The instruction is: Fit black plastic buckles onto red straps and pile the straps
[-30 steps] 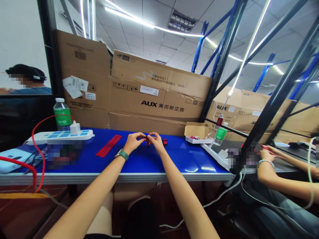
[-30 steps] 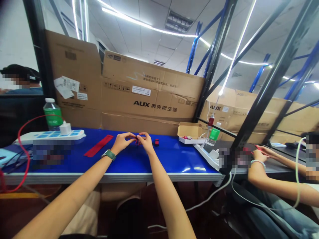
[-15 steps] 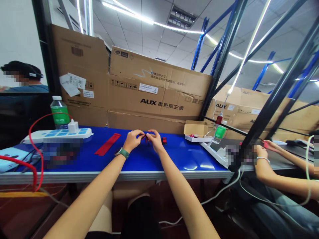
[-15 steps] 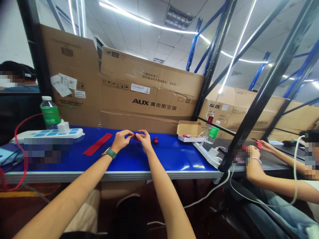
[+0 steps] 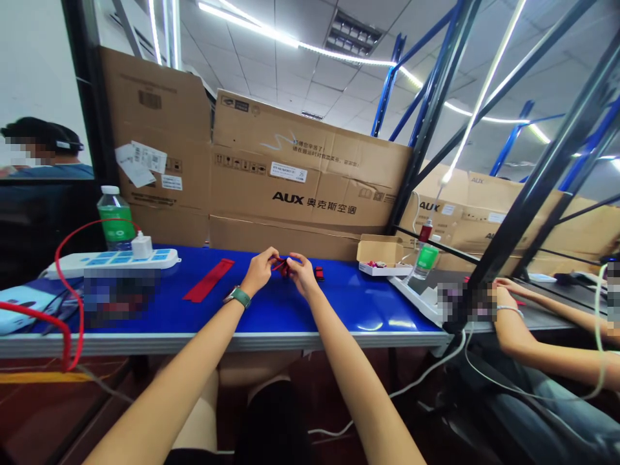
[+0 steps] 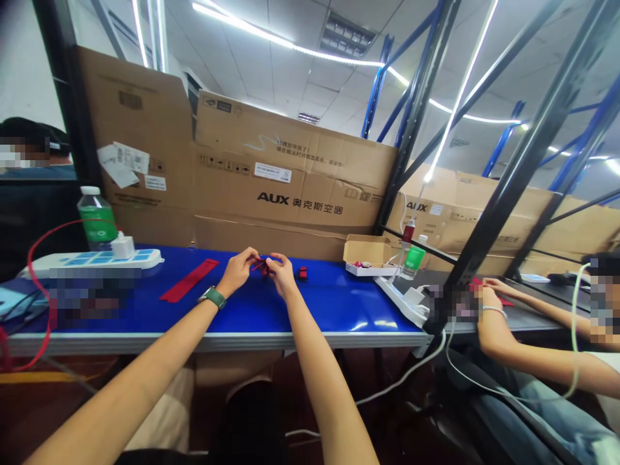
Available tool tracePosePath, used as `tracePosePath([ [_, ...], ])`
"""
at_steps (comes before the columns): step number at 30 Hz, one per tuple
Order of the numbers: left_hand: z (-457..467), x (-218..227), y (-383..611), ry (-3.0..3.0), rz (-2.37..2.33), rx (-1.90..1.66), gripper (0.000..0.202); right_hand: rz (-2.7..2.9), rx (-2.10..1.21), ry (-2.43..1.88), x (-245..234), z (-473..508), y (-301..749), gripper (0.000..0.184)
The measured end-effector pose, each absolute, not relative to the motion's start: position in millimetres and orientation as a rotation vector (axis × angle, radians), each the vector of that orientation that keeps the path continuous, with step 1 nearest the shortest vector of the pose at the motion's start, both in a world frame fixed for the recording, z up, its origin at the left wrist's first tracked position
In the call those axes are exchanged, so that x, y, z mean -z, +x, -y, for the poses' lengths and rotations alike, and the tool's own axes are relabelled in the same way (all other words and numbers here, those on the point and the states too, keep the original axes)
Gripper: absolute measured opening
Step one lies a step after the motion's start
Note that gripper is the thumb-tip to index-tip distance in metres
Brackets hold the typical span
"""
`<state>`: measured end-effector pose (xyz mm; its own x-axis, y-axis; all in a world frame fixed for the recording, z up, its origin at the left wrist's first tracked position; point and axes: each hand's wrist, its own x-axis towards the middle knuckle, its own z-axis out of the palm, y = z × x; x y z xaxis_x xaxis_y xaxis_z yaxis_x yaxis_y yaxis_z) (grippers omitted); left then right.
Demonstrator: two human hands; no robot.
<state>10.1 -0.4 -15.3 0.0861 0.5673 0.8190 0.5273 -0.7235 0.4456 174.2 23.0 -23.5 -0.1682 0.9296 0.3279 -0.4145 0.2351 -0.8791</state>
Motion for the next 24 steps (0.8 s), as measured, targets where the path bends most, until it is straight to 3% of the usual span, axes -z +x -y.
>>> tracePosePath([
  [5,4.7,16.5,9.8,2.220,-1.078,-1.704,0.016,1.206,-1.242,-0.600,26.4,-28.6,175.6,0.053],
  [9,11.2,13.9,10.6,2.293,-1.061,-1.746,0.042,1.165,-1.252,-0.588,27.4,-31.4,177.5,0.053],
  [14,11.3,12.0,7.4,2.334,-1.128,-1.766,0.012,1.242,-1.342,-0.501,30.0,-29.4,176.3,0.051],
  [24,6.4,9.7,-6.8,2.271,-1.267,-1.898,0.011,1.516,-1.375,-0.495,37.6,-33.6,172.5,0.044],
])
